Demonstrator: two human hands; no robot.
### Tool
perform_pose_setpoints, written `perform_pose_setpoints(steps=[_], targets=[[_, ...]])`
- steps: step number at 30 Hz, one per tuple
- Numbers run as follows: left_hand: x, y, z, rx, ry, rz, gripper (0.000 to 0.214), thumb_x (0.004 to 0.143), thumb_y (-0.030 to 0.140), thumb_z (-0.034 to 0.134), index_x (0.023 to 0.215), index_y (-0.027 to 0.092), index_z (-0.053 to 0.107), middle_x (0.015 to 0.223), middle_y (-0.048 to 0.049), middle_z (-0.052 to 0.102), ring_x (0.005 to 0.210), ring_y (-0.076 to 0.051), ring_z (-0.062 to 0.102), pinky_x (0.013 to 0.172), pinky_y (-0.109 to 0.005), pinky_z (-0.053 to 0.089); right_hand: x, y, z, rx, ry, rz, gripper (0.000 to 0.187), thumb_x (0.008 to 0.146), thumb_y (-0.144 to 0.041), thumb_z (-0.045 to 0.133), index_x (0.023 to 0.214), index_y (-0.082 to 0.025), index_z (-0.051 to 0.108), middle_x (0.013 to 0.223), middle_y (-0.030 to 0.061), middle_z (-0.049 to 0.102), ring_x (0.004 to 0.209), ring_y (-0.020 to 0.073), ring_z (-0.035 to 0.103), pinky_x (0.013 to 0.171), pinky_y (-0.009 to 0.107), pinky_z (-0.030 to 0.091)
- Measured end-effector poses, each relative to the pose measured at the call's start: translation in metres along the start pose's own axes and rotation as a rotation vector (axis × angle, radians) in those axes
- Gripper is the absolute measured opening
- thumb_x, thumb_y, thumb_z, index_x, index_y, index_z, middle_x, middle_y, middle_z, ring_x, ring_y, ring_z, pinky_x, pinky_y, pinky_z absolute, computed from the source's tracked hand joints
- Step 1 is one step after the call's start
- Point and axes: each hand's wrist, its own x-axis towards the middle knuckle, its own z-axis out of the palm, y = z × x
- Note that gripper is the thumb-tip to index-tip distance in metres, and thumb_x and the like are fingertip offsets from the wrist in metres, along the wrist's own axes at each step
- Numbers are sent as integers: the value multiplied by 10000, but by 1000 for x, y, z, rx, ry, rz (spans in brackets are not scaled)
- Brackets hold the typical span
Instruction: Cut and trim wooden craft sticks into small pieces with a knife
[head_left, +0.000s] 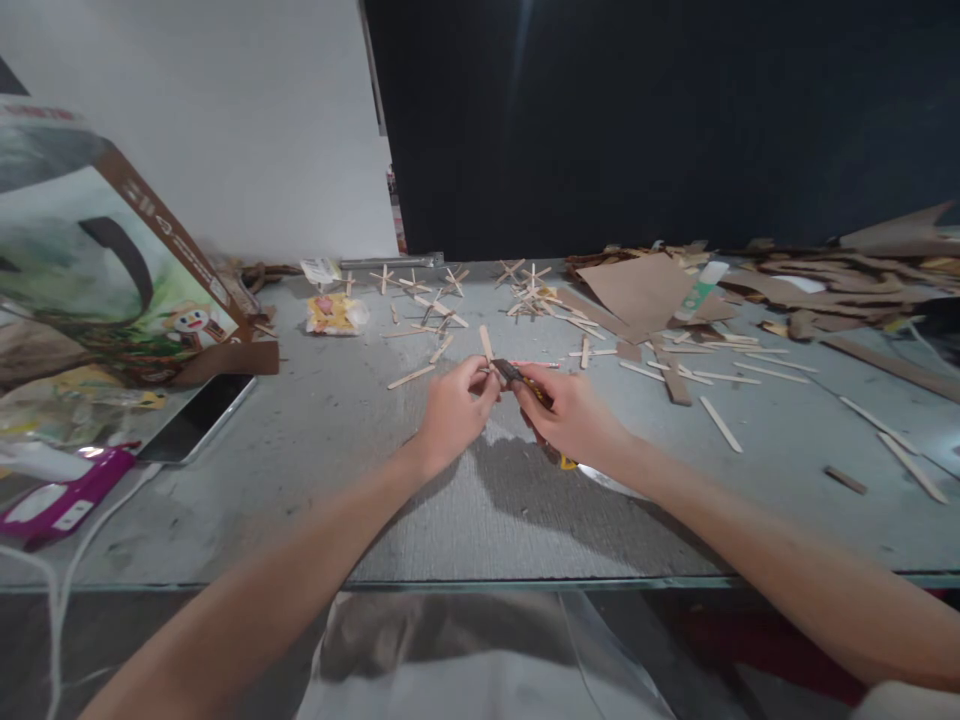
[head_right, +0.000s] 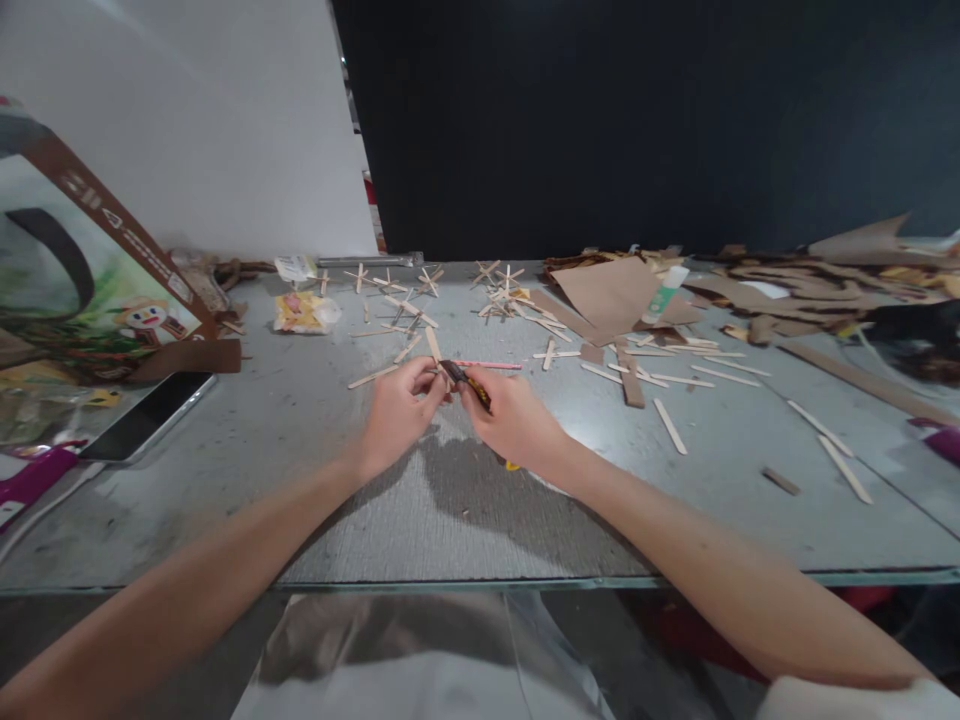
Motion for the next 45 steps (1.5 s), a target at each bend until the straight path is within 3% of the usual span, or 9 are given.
perform_pose_setpoints(steps=[5,13,18,23,27,35,45], targets=[[0,-6,-2,203,-6,38,103,992,264,585,915,236,647,793,-15,742,697,-172,687,689,-272,477,1,0,0,-25,-15,13,246,997,-313,449,820,-219,593,546,-15,557,469,154,488,544,299,313],[1,-14,-4,274,-80,134,147,1025,210,526,918,232,625,762,-13,648,714,-190,641,727,-293,466,5,4,0,-18,-29,-16,276,989,-274,471,715,-250,488,497,-40,503,462,137,431,528,293,285],[0,-12,-5,287,-113,103,144,1029,204,516,914,227,598,767,-17,640,700,-201,639,710,-303,451,6,4,0,26,-61,17,313,994,-280,470,683,-258,452,460,-51,488,414,129,441,492,279,294],[1,-9,-4,192,-99,76,205,1057,257,487,887,238,600,703,12,608,616,-167,575,656,-281,398,5,-2,-4,184,-110,86,247,1009,-311,459,821,-221,592,424,-79,472,336,122,452,420,246,318],[2,-7,-3,69,-44,55,373,1105,404,408,807,241,564,651,21,560,605,-163,552,659,-283,407,4,0,-3,336,-133,104,239,1016,-342,481,967,-201,669,462,-83,504,318,102,439,377,221,335],[3,-5,1,-7,19,-2,470,1072,589,398,804,241,564,607,31,490,556,-158,464,582,-305,344,4,-2,2,561,-124,182,244,982,-413,558,1025,-205,679,532,-82,509,327,92,461,314,202,342],[4,-3,6,-133,73,-55,509,1047,640,418,772,232,547,589,39,446,535,-145,405,551,-314,308,2,-8,2,603,-103,197,291,962,-421,589,1099,-184,690,536,-84,512,325,90,459,299,191,354]])
